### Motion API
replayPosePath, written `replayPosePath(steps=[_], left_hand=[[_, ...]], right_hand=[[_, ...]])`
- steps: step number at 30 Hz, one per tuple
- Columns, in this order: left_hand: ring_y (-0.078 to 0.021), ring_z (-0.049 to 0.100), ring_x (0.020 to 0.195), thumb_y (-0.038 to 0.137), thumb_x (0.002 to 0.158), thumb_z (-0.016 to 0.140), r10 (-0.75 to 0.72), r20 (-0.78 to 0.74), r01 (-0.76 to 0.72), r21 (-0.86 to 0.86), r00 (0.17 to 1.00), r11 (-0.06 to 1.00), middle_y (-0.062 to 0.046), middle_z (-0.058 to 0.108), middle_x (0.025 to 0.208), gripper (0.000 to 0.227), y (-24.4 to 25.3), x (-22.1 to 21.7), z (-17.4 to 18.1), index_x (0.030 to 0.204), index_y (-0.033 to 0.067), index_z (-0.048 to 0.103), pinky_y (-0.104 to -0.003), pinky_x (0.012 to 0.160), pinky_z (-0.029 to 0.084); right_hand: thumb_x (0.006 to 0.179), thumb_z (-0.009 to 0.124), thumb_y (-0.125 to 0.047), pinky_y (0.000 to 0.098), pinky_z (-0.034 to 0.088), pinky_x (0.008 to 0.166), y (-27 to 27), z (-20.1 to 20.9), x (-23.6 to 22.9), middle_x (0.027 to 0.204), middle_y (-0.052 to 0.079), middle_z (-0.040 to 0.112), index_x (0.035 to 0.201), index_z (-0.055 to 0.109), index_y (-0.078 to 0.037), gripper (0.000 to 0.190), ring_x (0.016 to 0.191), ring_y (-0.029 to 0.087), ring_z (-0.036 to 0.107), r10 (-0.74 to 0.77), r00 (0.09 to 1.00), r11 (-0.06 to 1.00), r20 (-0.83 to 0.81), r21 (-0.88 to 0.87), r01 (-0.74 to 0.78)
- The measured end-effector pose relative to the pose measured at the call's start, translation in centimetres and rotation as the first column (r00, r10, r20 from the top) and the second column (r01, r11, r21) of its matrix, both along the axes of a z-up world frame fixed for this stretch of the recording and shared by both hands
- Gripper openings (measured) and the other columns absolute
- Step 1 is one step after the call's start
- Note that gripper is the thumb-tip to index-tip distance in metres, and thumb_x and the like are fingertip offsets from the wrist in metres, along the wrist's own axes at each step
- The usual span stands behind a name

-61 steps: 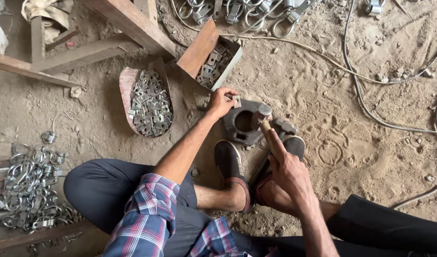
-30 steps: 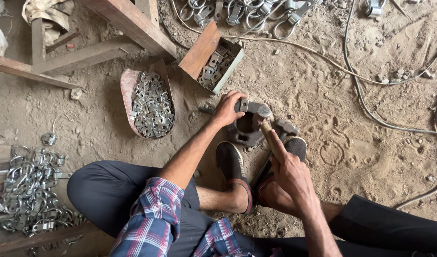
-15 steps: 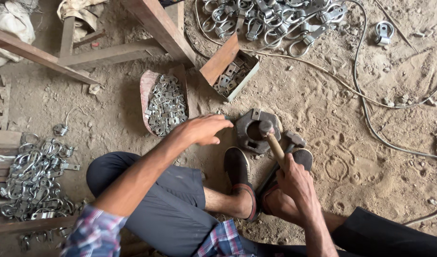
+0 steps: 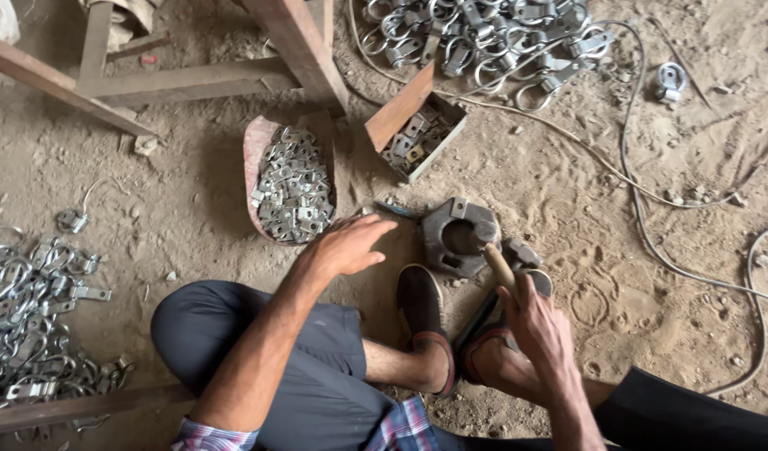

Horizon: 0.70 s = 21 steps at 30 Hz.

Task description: The person sits on the ground and repeatedly hammers small metal parts on an anvil. They pick up parts from a container, place them on the anvil, strike them with a hammer, and then place the finished parts into a box.

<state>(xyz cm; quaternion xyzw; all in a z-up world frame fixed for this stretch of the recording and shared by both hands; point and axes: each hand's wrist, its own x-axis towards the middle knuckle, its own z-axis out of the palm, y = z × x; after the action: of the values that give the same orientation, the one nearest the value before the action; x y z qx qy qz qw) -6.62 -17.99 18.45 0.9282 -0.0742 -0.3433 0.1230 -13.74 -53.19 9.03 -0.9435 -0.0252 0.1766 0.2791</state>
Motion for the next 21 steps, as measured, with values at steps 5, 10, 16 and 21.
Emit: replayPosePath(steps=[5, 10, 16, 21], left_hand=[[-0.03, 0.038, 0.145, 0.028, 0.091, 0.075, -0.001, -0.041, 0.004, 0.081, 0.999, 0.997, -0.013, 0.033, 0.161, 0.073, -0.6, -0.5, 0.1, 0.153, 0.0153, 0.037, -0.053, 0.12, 0.027], [-0.0326, 0.041, 0.145, 0.028, 0.092, 0.073, 0.051, -0.029, -0.051, 0.015, 0.998, 0.999, -0.013, 0.035, 0.162, 0.074, -0.4, -1.2, 1.0, 0.155, 0.0145, 0.037, -0.051, 0.121, 0.03], [-0.0353, 0.04, 0.145, 0.029, 0.09, 0.075, 0.018, 0.037, -0.017, -0.015, 0.999, 1.0, -0.017, 0.036, 0.161, 0.076, -0.1, -1.6, 0.2, 0.154, 0.0126, 0.038, -0.05, 0.121, 0.031], [-0.0351, 0.04, 0.144, 0.029, 0.09, 0.075, 0.016, 0.062, -0.014, -0.022, 0.998, 1.0, -0.018, 0.036, 0.16, 0.076, 0.3, -1.6, -0.8, 0.154, 0.013, 0.038, -0.052, 0.119, 0.03]], right_hand=[[0.099, 0.052, -0.036, 0.0379, 0.051, 0.035, -0.4, 0.0, 0.4, 0.085, 0.02, 0.073, 0.156, 0.04, -0.015, 0.063, 0.043, 0.023, 0.064, 0.098, 0.988, 0.994, 0.12, 0.031, -0.102], [0.101, 0.052, -0.036, 0.0392, 0.053, 0.046, -1.4, -2.1, 0.6, 0.08, 0.018, 0.076, 0.157, 0.04, -0.02, 0.06, 0.049, 0.023, 0.067, 0.057, 0.998, 0.995, 0.025, 0.083, -0.059], [0.102, 0.048, -0.032, 0.0423, 0.054, 0.041, -1.1, -2.6, 0.3, 0.087, 0.018, 0.074, 0.16, 0.03, -0.022, 0.062, 0.048, 0.026, 0.067, 0.089, 0.996, 0.996, -0.015, 0.017, -0.089], [0.102, 0.055, -0.026, 0.0413, 0.053, 0.044, -1.1, -2.3, -0.1, 0.082, 0.019, 0.074, 0.149, 0.037, -0.015, 0.051, 0.052, 0.026, 0.067, 0.096, 0.979, 0.984, 0.18, 0.132, -0.121]])
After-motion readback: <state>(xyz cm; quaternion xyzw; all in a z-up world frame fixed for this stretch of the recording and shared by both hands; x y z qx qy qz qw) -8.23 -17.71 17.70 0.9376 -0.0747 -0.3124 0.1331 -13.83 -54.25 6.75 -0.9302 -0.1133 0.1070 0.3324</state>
